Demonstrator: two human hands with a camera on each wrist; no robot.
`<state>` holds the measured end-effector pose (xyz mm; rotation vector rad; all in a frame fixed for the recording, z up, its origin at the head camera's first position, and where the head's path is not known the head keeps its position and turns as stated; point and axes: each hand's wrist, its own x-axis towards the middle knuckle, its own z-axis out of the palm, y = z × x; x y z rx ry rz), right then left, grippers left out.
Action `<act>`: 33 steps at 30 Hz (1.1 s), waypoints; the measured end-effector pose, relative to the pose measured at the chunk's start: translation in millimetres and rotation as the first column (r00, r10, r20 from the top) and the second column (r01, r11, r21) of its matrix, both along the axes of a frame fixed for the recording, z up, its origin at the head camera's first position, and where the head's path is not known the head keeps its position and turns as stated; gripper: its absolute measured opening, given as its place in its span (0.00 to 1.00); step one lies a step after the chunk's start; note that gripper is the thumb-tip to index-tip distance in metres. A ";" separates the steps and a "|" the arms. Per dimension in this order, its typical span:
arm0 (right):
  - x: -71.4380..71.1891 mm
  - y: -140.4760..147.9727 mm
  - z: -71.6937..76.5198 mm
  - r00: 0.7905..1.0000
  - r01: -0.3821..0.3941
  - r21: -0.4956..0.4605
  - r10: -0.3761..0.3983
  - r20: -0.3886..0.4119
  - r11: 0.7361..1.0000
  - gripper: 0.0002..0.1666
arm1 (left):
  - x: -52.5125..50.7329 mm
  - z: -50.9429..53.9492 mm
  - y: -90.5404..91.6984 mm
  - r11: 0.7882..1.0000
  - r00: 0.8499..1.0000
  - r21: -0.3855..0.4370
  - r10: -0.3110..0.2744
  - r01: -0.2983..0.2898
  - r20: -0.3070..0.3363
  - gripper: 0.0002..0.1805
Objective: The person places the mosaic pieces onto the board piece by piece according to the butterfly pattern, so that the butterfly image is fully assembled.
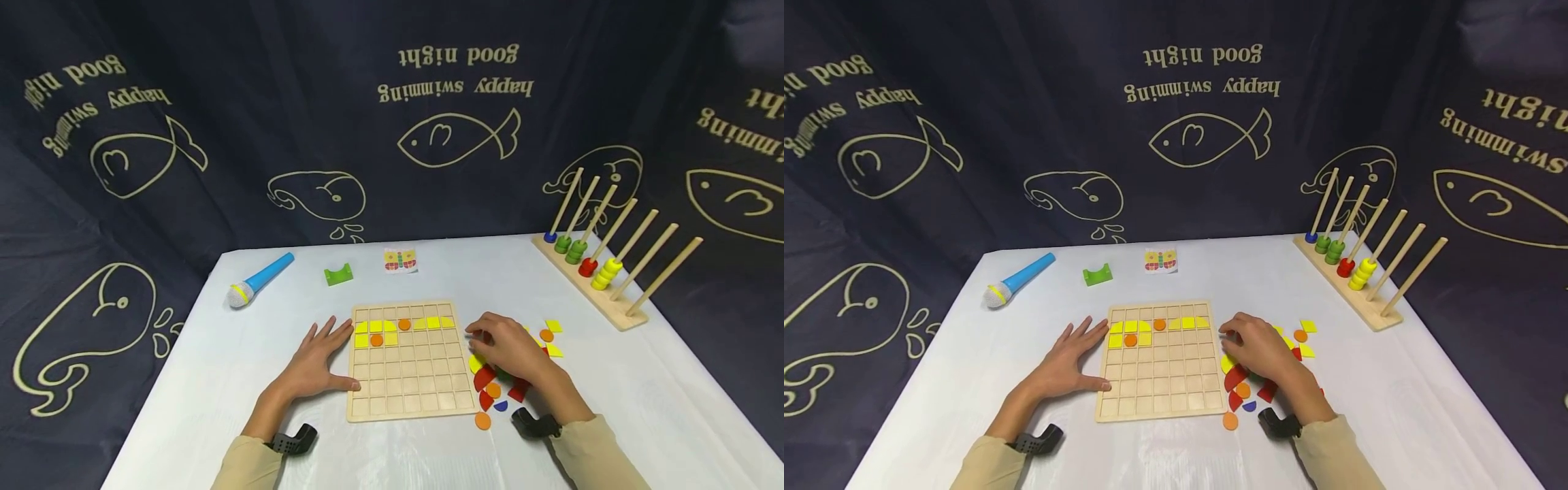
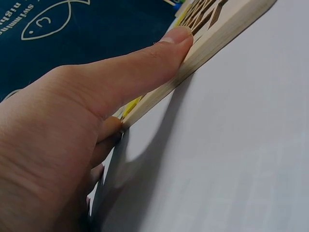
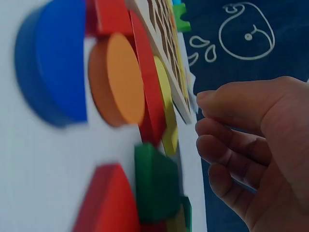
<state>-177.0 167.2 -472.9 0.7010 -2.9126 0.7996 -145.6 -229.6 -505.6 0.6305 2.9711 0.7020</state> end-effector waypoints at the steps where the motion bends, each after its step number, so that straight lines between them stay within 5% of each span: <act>1: -0.8 2.1 0.6 1.000 0.004 -0.003 -0.004 0.001 1.000 0.15 | -0.2 -0.1 -0.1 1.000 1.000 0.001 0.000 0.000 -0.005 0.65; 14: -4.5 47.5 5.8 0.990 0.131 0.039 -0.133 0.052 0.991 0.18 | -2.8 0.2 2.2 1.000 1.000 0.004 -0.005 0.005 -0.021 0.65; 33: -12.9 54.7 -7.2 0.983 0.132 0.081 -0.141 0.115 0.988 0.18 | -2.5 -2.1 -0.8 1.000 1.000 -0.019 0.010 -0.010 -0.005 0.65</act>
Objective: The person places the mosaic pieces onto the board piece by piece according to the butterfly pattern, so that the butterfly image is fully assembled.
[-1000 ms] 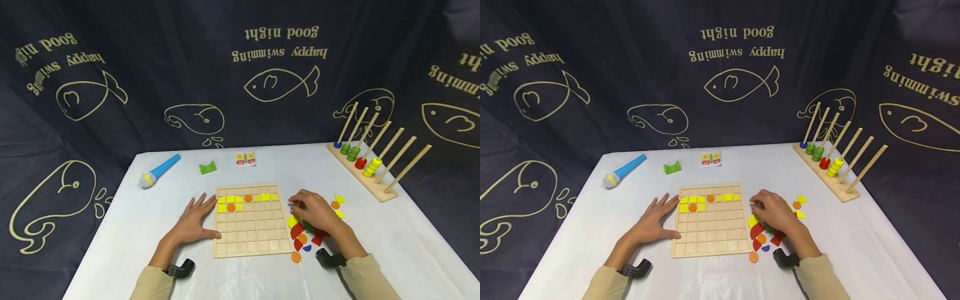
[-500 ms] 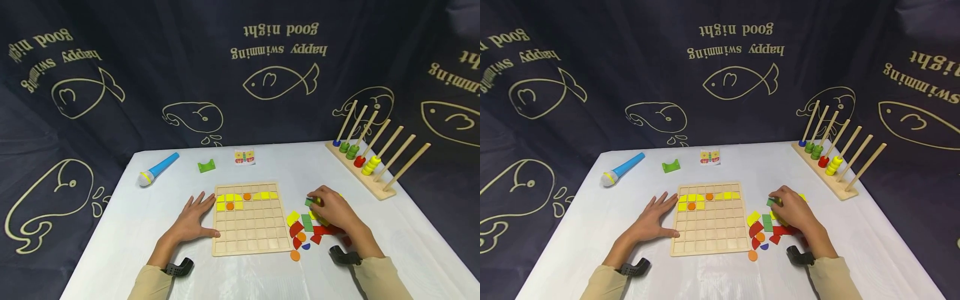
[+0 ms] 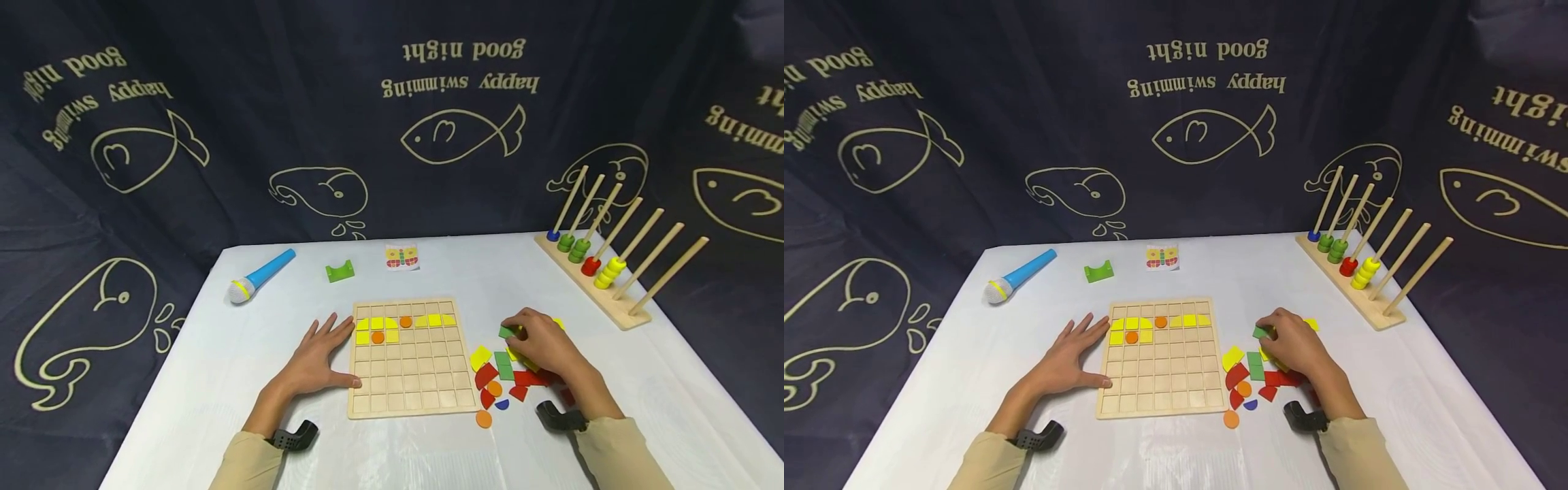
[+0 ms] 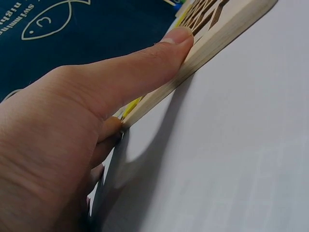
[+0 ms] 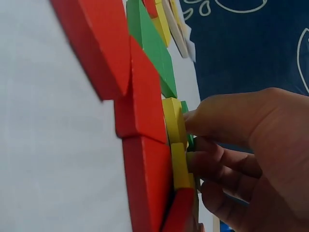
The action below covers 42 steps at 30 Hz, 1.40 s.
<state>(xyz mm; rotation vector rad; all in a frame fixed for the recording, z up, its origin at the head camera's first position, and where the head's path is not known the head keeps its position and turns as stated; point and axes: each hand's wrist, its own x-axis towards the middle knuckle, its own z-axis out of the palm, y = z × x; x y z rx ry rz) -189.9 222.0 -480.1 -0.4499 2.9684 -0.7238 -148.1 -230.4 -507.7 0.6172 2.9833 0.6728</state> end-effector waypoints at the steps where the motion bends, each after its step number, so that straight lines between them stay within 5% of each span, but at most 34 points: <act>1: -0.1 -0.5 -0.1 1.000 0.001 0.000 -0.001 -0.004 1.000 0.18 | 0.0 0.0 0.0 1.000 1.000 0.000 0.001 -0.001 0.000 0.65; 26: 0.7 -55.8 -0.8 0.993 -0.105 -0.069 0.101 -0.063 0.992 0.17 | 1.9 1.1 1.9 1.000 1.000 0.013 -0.001 0.001 -0.014 0.65; 42: 1.2 -104.9 4.1 0.946 -0.295 -0.062 0.283 -0.156 0.953 0.14 | 1.5 4.2 1.7 0.999 1.000 0.034 -0.011 0.011 -0.013 0.65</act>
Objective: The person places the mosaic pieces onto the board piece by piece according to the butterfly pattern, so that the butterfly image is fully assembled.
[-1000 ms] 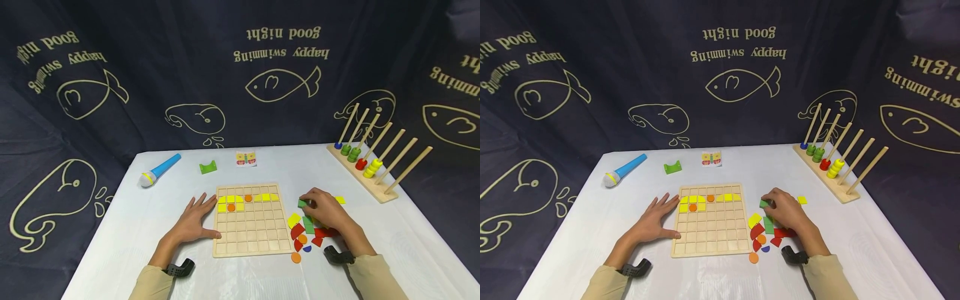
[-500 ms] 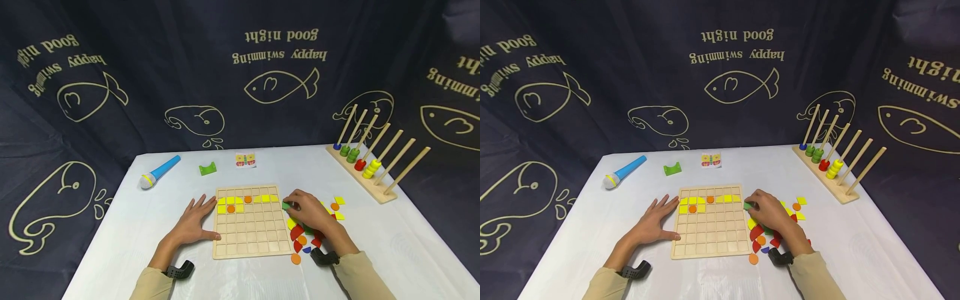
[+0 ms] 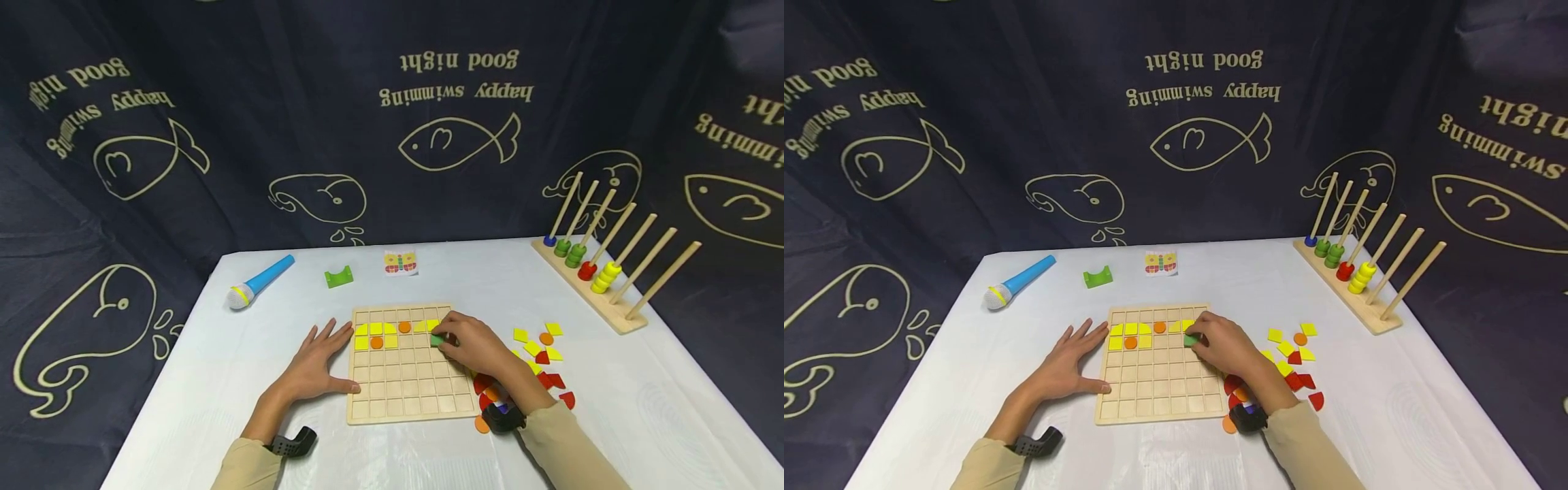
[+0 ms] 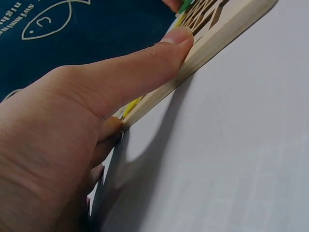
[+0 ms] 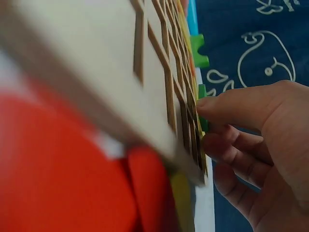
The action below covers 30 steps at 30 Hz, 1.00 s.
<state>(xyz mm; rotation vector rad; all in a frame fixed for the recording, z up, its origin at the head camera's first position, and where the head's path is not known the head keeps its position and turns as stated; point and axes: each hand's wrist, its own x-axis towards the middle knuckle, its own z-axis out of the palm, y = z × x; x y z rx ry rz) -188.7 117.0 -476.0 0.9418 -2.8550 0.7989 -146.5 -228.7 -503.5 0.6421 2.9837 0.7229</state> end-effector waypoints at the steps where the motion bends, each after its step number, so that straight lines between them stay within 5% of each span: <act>1: 0.0 -3.2 0.0 1.000 -0.009 0.000 0.009 -0.006 1.000 0.15 | 0.0 -0.3 -0.2 1.000 1.000 -0.003 0.001 -0.001 0.001 0.65; 30: -10.6 -51.2 -0.1 0.982 -0.178 0.056 0.181 -0.053 0.982 0.13 | -0.2 -1.1 -0.4 1.000 1.000 -0.025 0.013 -0.012 0.016 0.65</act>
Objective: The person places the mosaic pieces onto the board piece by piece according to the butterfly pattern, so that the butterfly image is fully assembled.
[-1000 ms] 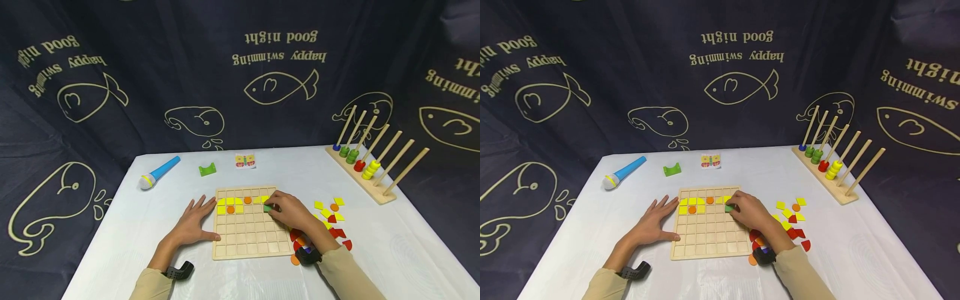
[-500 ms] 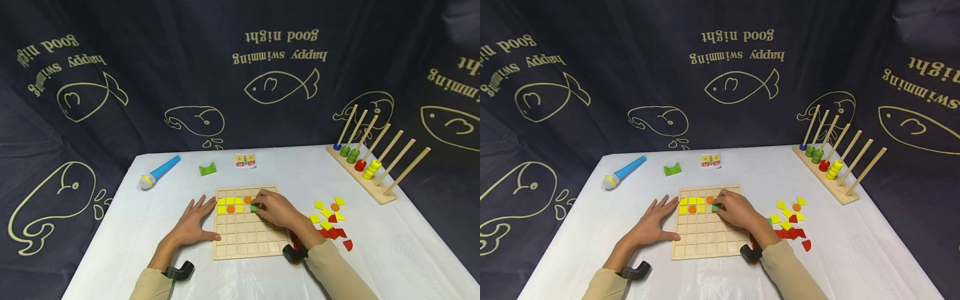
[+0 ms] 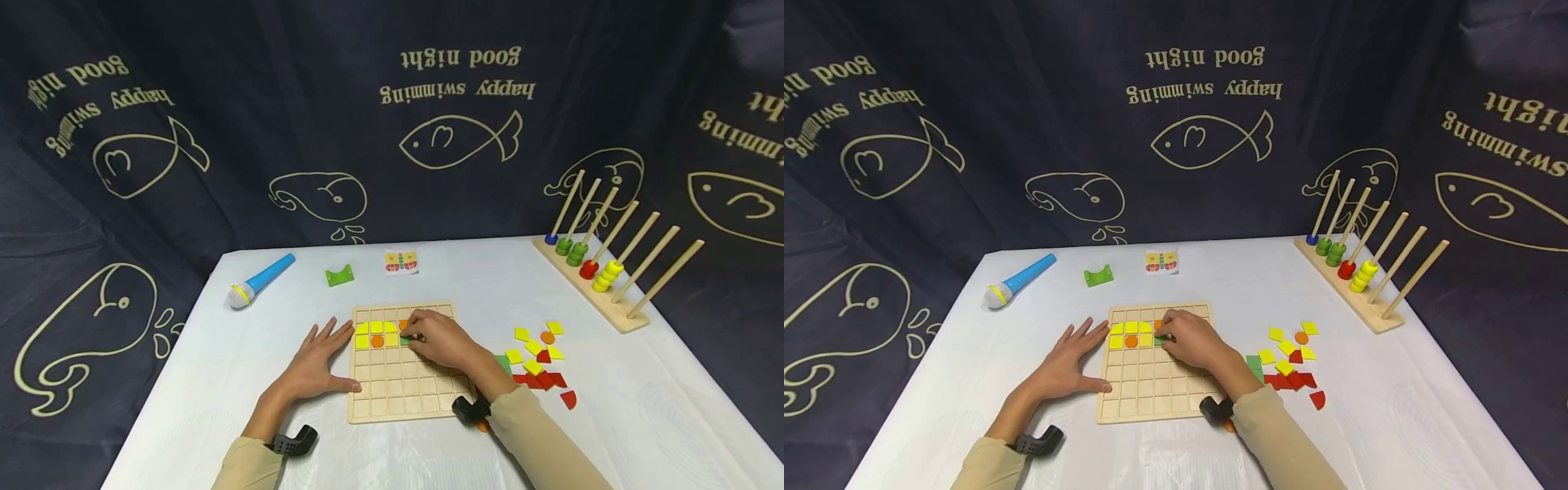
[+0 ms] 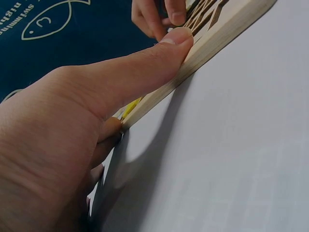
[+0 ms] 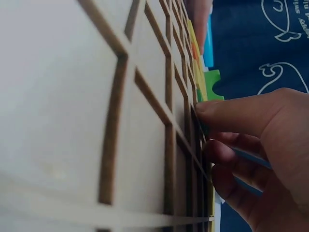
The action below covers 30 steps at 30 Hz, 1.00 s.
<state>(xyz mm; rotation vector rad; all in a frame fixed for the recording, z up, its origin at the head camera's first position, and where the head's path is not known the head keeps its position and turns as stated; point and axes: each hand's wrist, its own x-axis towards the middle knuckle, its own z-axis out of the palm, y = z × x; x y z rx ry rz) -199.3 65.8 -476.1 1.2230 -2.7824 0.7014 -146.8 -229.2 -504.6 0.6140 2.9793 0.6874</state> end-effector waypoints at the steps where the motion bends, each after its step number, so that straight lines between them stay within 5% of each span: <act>1: 0.1 0.1 0.0 1.000 0.000 0.000 0.000 -0.001 1.000 0.13 | -0.2 0.0 0.1 1.000 1.000 0.001 0.002 -0.002 0.001 0.65; 30: 10.6 57.8 6.3 0.989 0.137 -0.052 -0.134 0.061 0.989 0.11 | -0.1 -2.0 0.2 1.000 1.000 0.020 -0.005 0.005 -0.022 0.65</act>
